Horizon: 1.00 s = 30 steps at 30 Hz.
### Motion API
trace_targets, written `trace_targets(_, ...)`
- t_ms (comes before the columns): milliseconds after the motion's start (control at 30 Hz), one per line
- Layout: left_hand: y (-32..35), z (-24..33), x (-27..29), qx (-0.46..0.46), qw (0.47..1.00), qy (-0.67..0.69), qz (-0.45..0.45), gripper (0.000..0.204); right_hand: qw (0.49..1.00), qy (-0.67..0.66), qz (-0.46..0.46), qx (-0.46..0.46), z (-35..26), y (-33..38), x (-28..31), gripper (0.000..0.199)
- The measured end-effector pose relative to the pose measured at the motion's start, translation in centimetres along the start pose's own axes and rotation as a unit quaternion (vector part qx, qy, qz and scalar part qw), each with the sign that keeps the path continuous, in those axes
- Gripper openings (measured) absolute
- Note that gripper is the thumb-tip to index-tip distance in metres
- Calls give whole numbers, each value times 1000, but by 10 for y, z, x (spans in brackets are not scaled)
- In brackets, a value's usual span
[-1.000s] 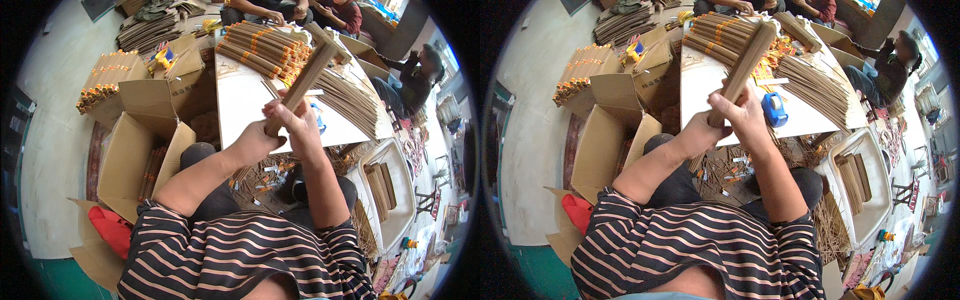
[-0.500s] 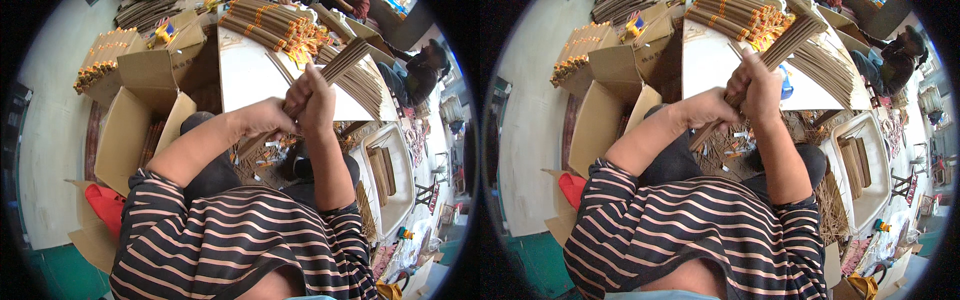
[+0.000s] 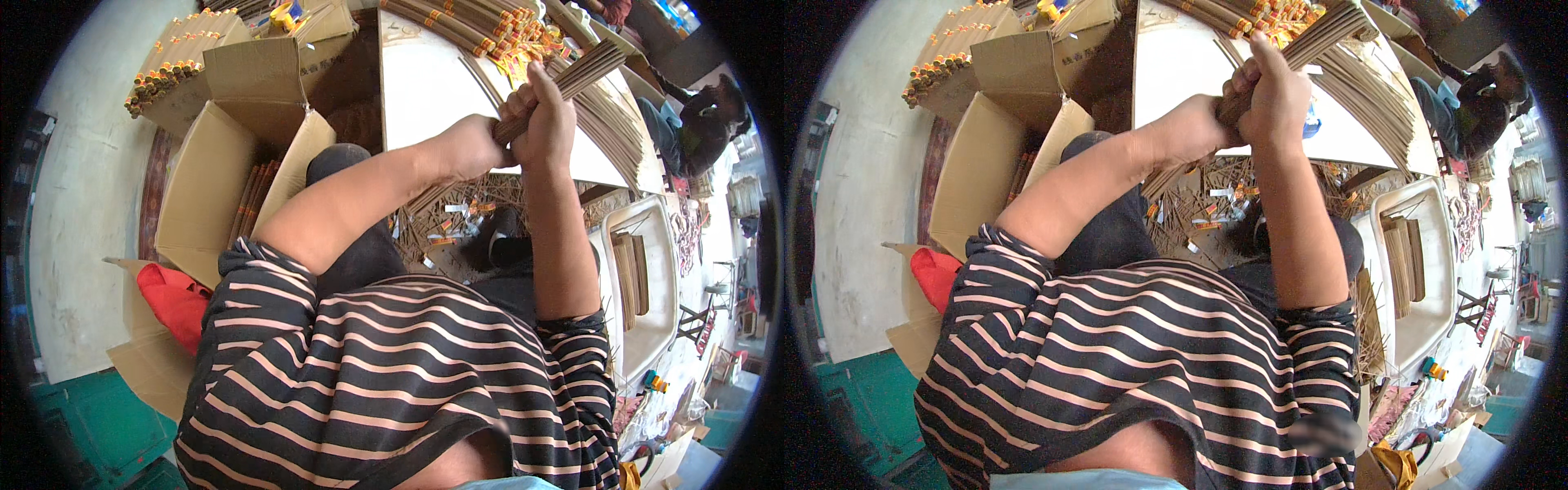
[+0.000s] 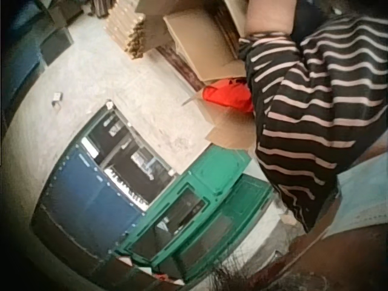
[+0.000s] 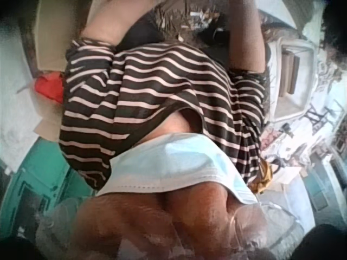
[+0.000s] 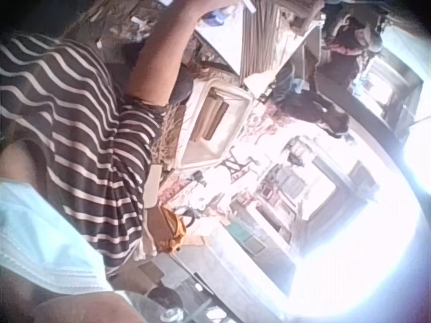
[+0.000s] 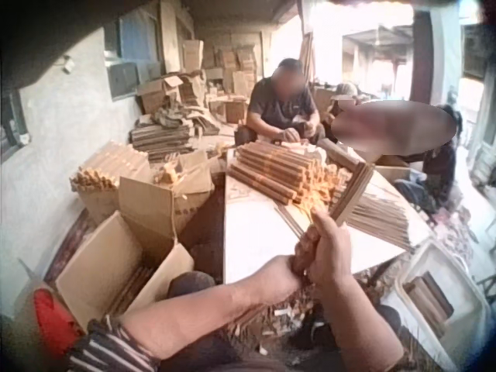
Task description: The person gathers loose incense sticks, aligns them into bundles, and wraps each bundle with a small paper label using a handheld tape dispenser. Bundled sticks are placed into a cardboard box on the left.
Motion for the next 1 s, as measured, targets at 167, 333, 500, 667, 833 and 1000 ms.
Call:
trace_targets(167, 2, -12, 0, -18, 1000, -3, -7, 21, 999, -7, -37, -28, -3, 1, 2, 21)
trace_targets(333, 15, -20, -7, 35, 997, 47, -58, 28, 999, -15, -28, -32, -17, -2, 6, 22)
trace_targets(500, 10, -39, -12, 38, 993, 66, -85, 32, 1000, 4, -12, -5, -46, -31, 21, 25)
trace_targets(667, -5, -58, 0, 60, 986, 133, -78, 29, 988, 93, -41, 117, -94, -98, 57, 17)
trace_targets(833, -39, -59, 38, 69, 954, 291, 12, 24, 867, 496, -45, 16, -55, -157, 143, 23)
trace_targets(1000, -64, -73, 54, 81, 925, 370, 21, 24, 602, 777, -182, 14, 8, -193, 166, 27)
Point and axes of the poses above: each hand's wrist, its own y-axis away from the middle knuckle, its own x-axis out of the back of the hand, z = x × y, the point moved 2 cm from there along -y, towards the middle knuckle, and after that the axes turned 2 degrees about x, right-handed, at the moved point
